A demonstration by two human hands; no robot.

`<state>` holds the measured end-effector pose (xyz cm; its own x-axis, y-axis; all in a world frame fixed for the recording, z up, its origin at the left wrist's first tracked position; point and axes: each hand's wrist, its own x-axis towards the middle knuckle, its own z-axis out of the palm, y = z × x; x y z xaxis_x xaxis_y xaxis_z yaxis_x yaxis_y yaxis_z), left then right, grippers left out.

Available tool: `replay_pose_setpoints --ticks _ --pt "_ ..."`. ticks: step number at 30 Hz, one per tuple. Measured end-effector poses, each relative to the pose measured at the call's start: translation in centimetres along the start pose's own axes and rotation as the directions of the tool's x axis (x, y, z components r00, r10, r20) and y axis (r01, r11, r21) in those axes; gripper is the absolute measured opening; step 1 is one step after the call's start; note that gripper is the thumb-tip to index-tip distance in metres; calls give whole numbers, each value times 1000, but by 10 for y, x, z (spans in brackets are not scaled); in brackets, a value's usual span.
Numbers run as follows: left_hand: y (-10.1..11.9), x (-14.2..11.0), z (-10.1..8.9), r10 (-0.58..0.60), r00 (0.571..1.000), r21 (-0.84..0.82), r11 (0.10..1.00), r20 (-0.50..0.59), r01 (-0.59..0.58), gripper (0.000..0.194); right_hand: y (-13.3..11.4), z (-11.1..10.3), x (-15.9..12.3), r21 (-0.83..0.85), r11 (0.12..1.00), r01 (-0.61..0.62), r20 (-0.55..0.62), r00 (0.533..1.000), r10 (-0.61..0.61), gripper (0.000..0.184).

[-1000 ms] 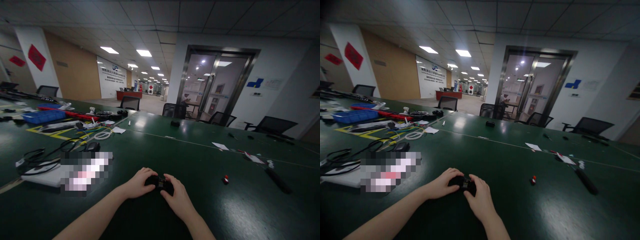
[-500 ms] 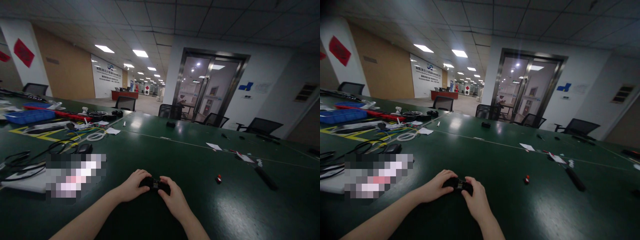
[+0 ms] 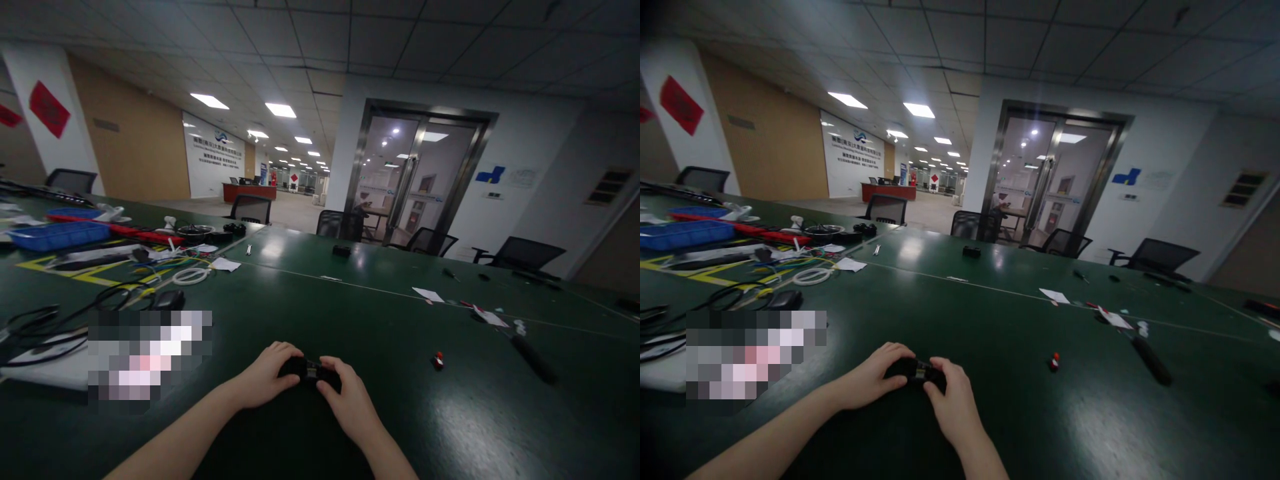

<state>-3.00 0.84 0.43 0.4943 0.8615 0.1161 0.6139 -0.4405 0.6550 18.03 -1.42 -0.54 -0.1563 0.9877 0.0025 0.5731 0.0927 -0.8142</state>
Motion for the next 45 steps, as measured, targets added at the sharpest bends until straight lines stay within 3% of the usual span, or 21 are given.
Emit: replay_pose_setpoints --ticks 10,19,27,33,39,45 --pt "-2 -1 0 15 1000 -2 1000 -2 -15 29 -4 1 -1 4 1000 -29 -22 999 29 41" --pt "-2 -2 -1 -7 1000 -16 1000 7 7 50 -2 1 -1 -9 1000 -29 -11 1000 29 40" --pt "1 0 -1 4 1000 34 999 20 -5 31 -5 -1 0 -3 999 -34 10 999 34 40" --pt "-3 0 -1 15 1000 23 1000 8 -15 32 -5 0 0 3 999 -42 14 999 42 39" --pt "-4 -2 -1 6 1000 4 1000 11 -6 44 -6 0 0 -7 999 -36 -2 999 36 39" --pt "-5 -1 0 13 1000 10 1000 19 -14 41 -8 -2 -2 9 999 -54 3 999 54 39"
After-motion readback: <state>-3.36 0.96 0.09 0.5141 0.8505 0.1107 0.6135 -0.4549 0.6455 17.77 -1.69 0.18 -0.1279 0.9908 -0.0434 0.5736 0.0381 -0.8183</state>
